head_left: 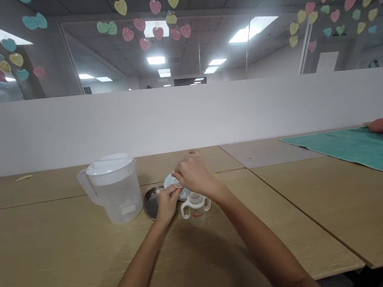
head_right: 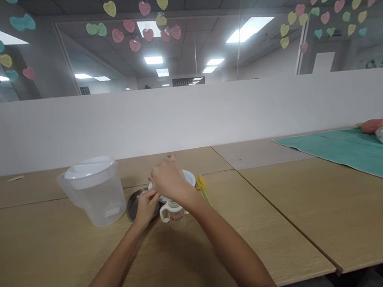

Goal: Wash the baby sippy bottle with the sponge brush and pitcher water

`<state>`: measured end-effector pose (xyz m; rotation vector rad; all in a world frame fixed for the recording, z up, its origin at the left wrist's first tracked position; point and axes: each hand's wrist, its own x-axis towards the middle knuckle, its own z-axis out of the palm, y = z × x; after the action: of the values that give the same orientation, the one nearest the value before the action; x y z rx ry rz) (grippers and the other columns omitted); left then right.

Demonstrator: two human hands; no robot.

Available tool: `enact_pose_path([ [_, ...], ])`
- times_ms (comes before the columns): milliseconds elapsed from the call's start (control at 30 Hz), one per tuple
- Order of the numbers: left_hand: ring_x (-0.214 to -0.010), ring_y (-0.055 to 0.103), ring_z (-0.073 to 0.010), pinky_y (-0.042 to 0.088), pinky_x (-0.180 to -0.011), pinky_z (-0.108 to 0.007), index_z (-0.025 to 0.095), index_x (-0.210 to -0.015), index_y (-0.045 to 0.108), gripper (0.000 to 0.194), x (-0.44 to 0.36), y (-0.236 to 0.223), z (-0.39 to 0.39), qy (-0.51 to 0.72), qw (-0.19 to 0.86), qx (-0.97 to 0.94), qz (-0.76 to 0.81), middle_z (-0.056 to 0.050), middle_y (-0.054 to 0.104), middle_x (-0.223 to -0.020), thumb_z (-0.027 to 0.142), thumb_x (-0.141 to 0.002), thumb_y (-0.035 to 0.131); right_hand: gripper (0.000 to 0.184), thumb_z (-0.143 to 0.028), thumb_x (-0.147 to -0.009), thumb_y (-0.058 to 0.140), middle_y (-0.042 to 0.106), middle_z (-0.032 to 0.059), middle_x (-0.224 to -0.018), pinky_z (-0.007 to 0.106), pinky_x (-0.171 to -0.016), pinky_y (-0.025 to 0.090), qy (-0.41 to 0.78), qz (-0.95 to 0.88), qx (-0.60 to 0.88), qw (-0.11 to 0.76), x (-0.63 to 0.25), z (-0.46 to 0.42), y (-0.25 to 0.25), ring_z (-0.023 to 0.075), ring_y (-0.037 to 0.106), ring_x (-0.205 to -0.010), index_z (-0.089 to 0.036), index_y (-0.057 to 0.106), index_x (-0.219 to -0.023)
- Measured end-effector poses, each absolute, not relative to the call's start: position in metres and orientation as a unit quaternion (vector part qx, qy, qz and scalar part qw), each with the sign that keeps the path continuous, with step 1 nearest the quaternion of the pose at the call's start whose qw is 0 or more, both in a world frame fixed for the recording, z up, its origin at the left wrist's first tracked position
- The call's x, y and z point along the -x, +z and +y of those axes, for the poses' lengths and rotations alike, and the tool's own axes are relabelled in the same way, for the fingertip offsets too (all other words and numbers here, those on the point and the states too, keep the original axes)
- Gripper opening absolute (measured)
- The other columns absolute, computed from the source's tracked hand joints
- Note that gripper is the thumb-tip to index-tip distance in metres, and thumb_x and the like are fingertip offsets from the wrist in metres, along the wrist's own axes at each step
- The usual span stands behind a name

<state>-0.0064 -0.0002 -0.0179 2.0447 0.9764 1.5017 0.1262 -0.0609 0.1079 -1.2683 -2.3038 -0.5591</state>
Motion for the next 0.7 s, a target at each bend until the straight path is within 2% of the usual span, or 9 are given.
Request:
enact_pose_path([
  [133, -0.067, 0.053, -0.0151, 0.039, -0.066, -0.023, 0.015, -0.072, 0.069, 0.026, 0.005, -0.019, -0.001, 0.541, 0.191, -0.742, 0.347, -0.002, 0.066, -0.072, 0.032, -0.08, 0.051, 0.031, -0.026, -0.088, 0.045, 0.067, 0.0059, -0.075, 0.038, -0.098, 0.014, -0.208, -0.826, 0.455, 0.26, -0.133, -0.07, 0.115, 0.0155, 0.054, -0.079, -0.016, 0.066, -0.067],
  [233, -0.069, 0.055, -0.0152, 0.039, -0.067, -0.023, 0.016, -0.075, 0.07, 0.025, 0.004, -0.019, -0.001, 0.541, 0.194, -0.744, 0.341, -0.002, 0.067, -0.075, 0.031, -0.081, 0.051, 0.031, -0.023, -0.088, 0.044, 0.067, 0.0057, -0.073, 0.036, -0.095, 0.015, -0.21, -0.824, 0.452, 0.268, -0.137, -0.075, 0.119, 0.0151, 0.053, -0.079, -0.016, 0.065, -0.066],
  [367, -0.069, 0.054, -0.0152, 0.039, -0.066, -0.023, 0.015, -0.074, 0.07, 0.026, 0.006, -0.018, -0.001, 0.529, 0.202, -0.75, 0.342, -0.002, 0.067, -0.075, 0.032, -0.081, 0.052, 0.031, -0.022, -0.088, 0.044, 0.066, 0.0067, -0.074, 0.034, -0.083, 0.021, -0.201, -0.822, 0.46, 0.27, -0.138, -0.081, 0.123, 0.015, 0.053, -0.077, -0.016, 0.065, -0.066],
  [533, -0.07, 0.055, -0.0154, 0.039, -0.067, -0.023, 0.015, -0.071, 0.068, 0.027, 0.006, -0.017, -0.001, 0.523, 0.19, -0.756, 0.345, -0.002, 0.066, -0.074, 0.033, -0.082, 0.051, 0.032, -0.024, -0.09, 0.043, 0.067, 0.0058, -0.075, 0.033, -0.076, 0.019, -0.206, -0.815, 0.455, 0.295, -0.14, -0.088, 0.127, 0.0149, 0.051, -0.077, -0.016, 0.065, -0.069],
  [700, -0.074, 0.056, -0.0153, 0.04, -0.07, -0.023, 0.015, -0.078, 0.067, 0.027, 0.007, -0.016, 0.0, 0.518, 0.192, -0.758, 0.347, -0.003, 0.067, -0.08, 0.035, -0.083, 0.051, 0.032, -0.025, -0.09, 0.045, 0.067, 0.0038, -0.075, 0.032, -0.073, 0.019, -0.22, -0.801, 0.45, 0.328, -0.147, -0.091, 0.128, 0.0141, 0.048, -0.074, -0.016, 0.064, -0.066],
])
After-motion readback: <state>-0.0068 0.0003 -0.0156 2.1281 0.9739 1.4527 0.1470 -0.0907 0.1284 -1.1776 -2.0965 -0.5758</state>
